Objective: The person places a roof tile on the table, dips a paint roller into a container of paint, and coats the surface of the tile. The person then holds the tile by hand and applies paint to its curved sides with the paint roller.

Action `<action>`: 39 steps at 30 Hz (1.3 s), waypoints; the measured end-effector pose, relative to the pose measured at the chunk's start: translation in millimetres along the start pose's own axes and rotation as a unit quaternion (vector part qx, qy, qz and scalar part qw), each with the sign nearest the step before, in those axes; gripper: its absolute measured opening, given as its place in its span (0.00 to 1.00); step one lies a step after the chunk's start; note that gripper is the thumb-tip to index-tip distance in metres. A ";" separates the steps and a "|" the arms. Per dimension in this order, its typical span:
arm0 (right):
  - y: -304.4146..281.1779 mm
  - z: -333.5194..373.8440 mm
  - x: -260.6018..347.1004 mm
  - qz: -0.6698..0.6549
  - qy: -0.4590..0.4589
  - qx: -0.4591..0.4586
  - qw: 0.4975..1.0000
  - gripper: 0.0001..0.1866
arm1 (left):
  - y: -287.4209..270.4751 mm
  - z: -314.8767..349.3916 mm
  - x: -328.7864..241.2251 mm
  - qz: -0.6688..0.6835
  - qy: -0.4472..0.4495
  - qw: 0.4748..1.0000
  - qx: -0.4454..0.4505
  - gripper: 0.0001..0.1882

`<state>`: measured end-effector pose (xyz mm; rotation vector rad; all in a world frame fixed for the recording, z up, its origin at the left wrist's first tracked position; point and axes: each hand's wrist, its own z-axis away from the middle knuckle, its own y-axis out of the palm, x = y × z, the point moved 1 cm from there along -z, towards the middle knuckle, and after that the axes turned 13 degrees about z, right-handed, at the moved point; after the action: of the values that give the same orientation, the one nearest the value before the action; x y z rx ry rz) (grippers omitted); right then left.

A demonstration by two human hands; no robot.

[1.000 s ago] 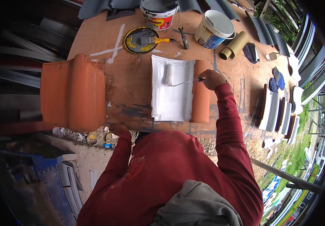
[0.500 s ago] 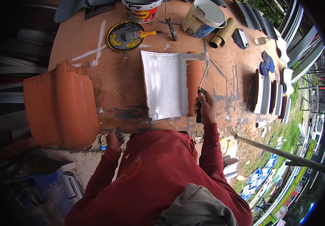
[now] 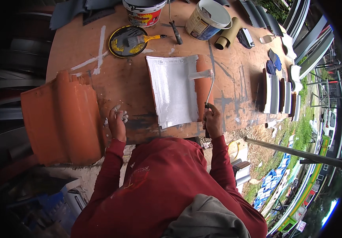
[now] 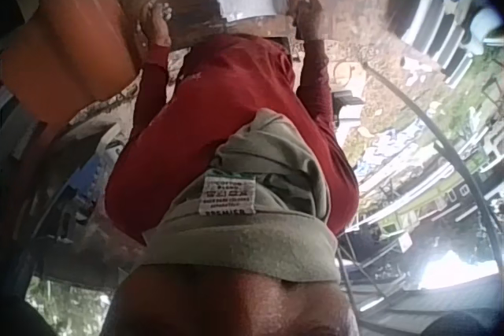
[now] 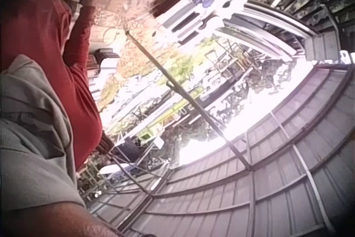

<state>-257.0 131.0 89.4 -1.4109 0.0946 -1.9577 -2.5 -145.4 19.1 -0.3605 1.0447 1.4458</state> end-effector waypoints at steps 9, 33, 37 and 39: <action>13.2 -85.6 24.2 0.119 -0.095 -0.059 0.987 0.15 | 45.5 -40.7 19.2 -0.344 0.317 0.883 0.047 0.19; 7.5 -18.4 -13.6 -0.019 -0.017 -0.017 1.000 0.13 | 13.5 -56.3 63.1 -0.508 0.448 0.734 0.048 0.19; 22.2 -78.7 31.3 0.060 -0.068 -0.057 0.994 0.12 | 14.1 -55.5 63.7 -0.512 0.482 0.710 0.031 0.18; 17.3 -79.2 25.8 0.063 -0.070 -0.041 0.995 0.12 | 15.8 -53.7 62.0 -0.517 0.460 0.720 0.048 0.17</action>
<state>-319.9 76.9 70.6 -1.5534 0.1964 -1.7653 -48.5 -144.8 -50.6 -1.4238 1.3125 0.0957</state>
